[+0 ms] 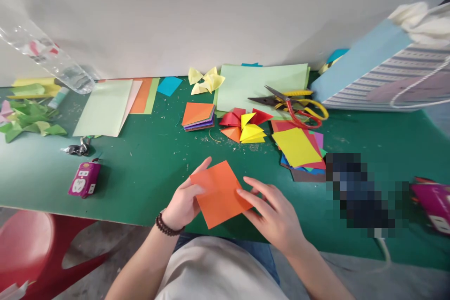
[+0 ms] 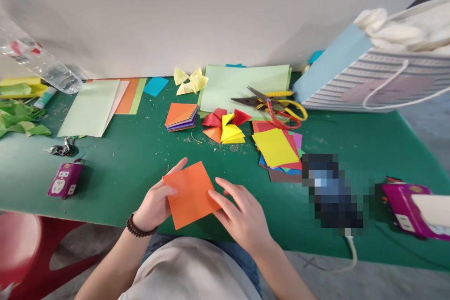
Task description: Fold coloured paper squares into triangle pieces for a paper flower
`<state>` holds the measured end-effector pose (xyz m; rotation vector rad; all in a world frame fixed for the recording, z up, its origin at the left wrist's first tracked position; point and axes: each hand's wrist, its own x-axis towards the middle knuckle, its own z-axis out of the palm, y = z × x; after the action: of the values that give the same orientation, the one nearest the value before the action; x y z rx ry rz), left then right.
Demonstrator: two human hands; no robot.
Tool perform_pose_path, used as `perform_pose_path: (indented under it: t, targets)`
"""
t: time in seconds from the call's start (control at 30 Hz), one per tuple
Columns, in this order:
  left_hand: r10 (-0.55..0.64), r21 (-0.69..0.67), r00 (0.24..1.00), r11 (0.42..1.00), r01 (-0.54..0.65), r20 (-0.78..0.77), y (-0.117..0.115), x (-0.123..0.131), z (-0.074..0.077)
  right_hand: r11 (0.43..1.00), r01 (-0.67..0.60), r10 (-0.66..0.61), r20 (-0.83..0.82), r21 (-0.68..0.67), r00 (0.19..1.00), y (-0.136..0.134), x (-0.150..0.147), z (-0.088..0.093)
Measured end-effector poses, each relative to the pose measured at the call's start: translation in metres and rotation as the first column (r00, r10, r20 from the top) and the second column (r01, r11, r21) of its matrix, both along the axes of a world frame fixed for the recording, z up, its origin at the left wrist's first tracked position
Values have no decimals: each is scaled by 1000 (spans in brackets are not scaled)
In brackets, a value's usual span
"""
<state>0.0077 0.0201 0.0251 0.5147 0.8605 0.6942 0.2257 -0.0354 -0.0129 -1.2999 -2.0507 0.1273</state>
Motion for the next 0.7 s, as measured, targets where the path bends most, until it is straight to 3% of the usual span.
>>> perform_pose_path:
  t: [0.2, 0.3, 0.33, 0.4, 0.47, 0.53, 0.6, 0.7]
  targets:
    - [8, 138, 1000, 990, -10, 15, -1, 18, -15, 985, 48, -69, 126, 166, 990, 1, -15, 1]
    - [40, 400, 964, 914, 71, -262, -6, 20, -27, 990, 71, -82, 89, 123, 993, 5, -10, -8]
    - [110, 518, 913, 847, 121, -394, -8, 18, -31, 993, 82, -88, 73, 88, 993, 6, -6, -12]
    - [303, 698, 740, 650, 301, -601, -11, 13, -37, 996, 92, -92, 65, 11, 994, 10, 3, -19]
    - [385, 715, 604, 419, 559, -698, -14, 7, -41, 995, 83, -78, 113, -47, 991, 12, 9, -23]
    - [355, 644, 556, 215, 734, -752, -16, 3, -42, 995, 73, -59, 192, -64, 980, 13, 13, -24]
    - [330, 590, 531, 110, 800, -781, -18, 3, -42, 996, 76, -64, 235, -42, 970, 13, 15, -24]
    - [357, 574, 517, 72, 815, -778, -21, 4, -43, 999, 40, -41, 239, 12, 970, 13, 17, -23]
